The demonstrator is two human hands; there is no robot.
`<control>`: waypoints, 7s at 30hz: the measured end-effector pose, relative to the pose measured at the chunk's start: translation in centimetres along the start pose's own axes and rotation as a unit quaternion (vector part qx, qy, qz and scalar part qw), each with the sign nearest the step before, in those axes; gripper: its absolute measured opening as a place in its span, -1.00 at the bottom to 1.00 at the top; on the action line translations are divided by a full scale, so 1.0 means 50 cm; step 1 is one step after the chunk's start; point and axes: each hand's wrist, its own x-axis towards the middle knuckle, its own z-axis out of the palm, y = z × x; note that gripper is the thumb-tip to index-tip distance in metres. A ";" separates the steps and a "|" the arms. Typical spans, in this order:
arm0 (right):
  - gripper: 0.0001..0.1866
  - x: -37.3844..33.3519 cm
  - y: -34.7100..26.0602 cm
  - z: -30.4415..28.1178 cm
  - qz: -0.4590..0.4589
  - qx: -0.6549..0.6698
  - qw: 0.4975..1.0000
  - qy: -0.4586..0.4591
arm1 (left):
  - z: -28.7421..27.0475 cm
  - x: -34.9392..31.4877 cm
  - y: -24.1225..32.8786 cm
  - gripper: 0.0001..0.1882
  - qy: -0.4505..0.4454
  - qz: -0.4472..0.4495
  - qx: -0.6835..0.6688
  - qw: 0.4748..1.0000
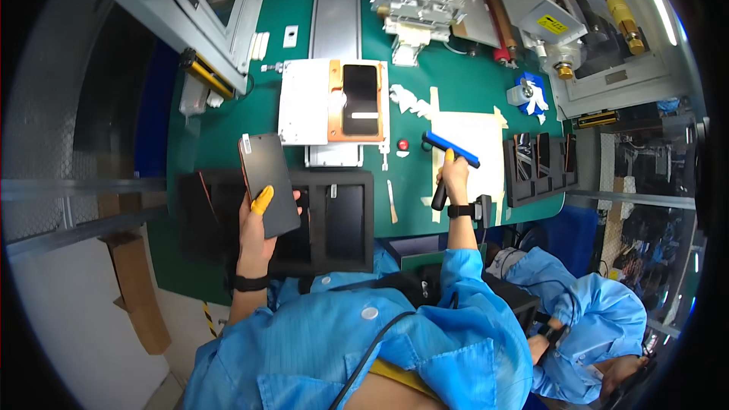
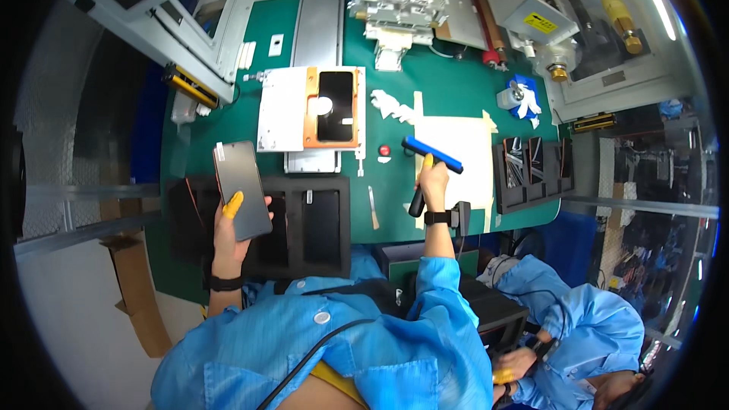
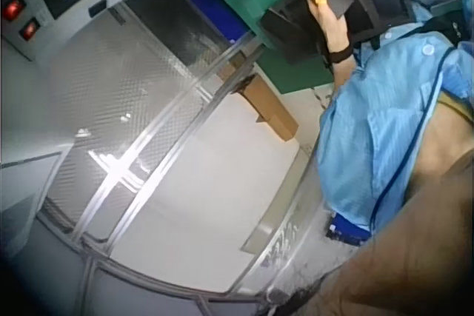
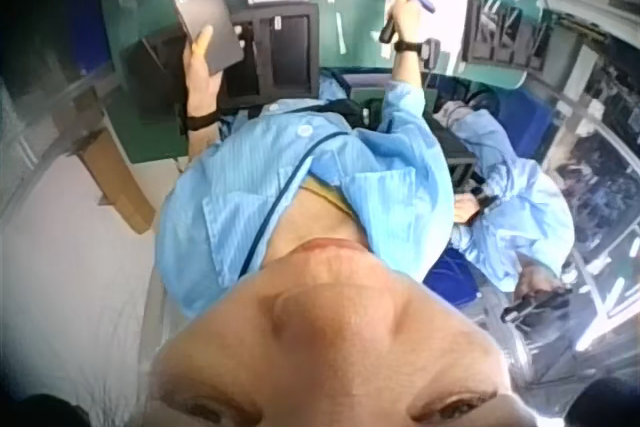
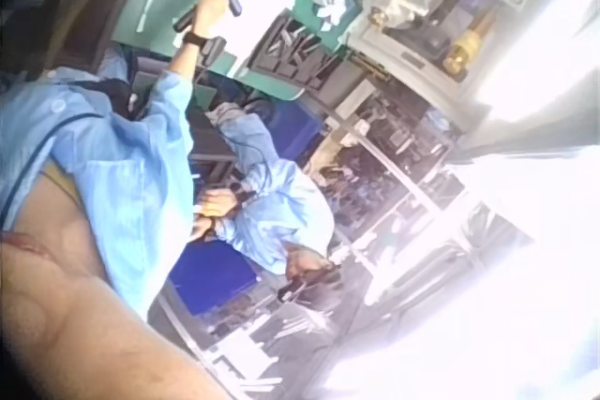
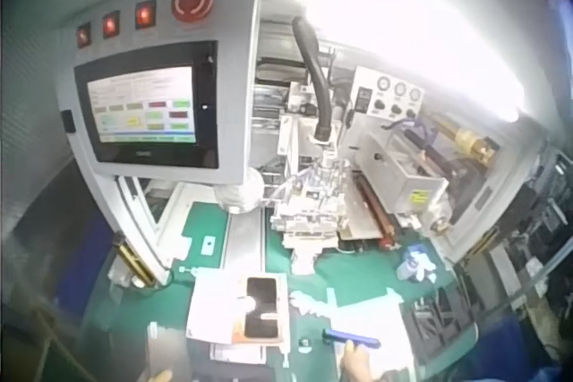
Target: The recorder is assembling or inspecting electronic components, specifically phone screens or back panels, using specialized tools and industrial machinery at a factory workstation.
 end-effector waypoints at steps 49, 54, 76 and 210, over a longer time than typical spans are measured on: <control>-0.69 -0.300 0.118 0.082 -0.237 -0.223 0.945 0.014 | -0.430 -0.069 0.122 -0.62 0.323 0.261 0.173 0.893; -0.61 -0.217 0.184 -0.042 -0.213 -0.260 0.938 0.087 | -0.495 -0.026 0.036 -0.61 0.243 0.229 0.355 0.873; -0.79 -0.599 -0.184 0.553 -0.526 -0.113 0.832 -0.131 | -0.501 -0.091 0.011 -0.64 0.304 0.165 0.667 0.660; -0.65 0.005 0.072 -0.045 0.129 0.460 0.878 0.009 | -0.025 0.021 0.048 -0.54 -0.034 0.009 -0.057 0.998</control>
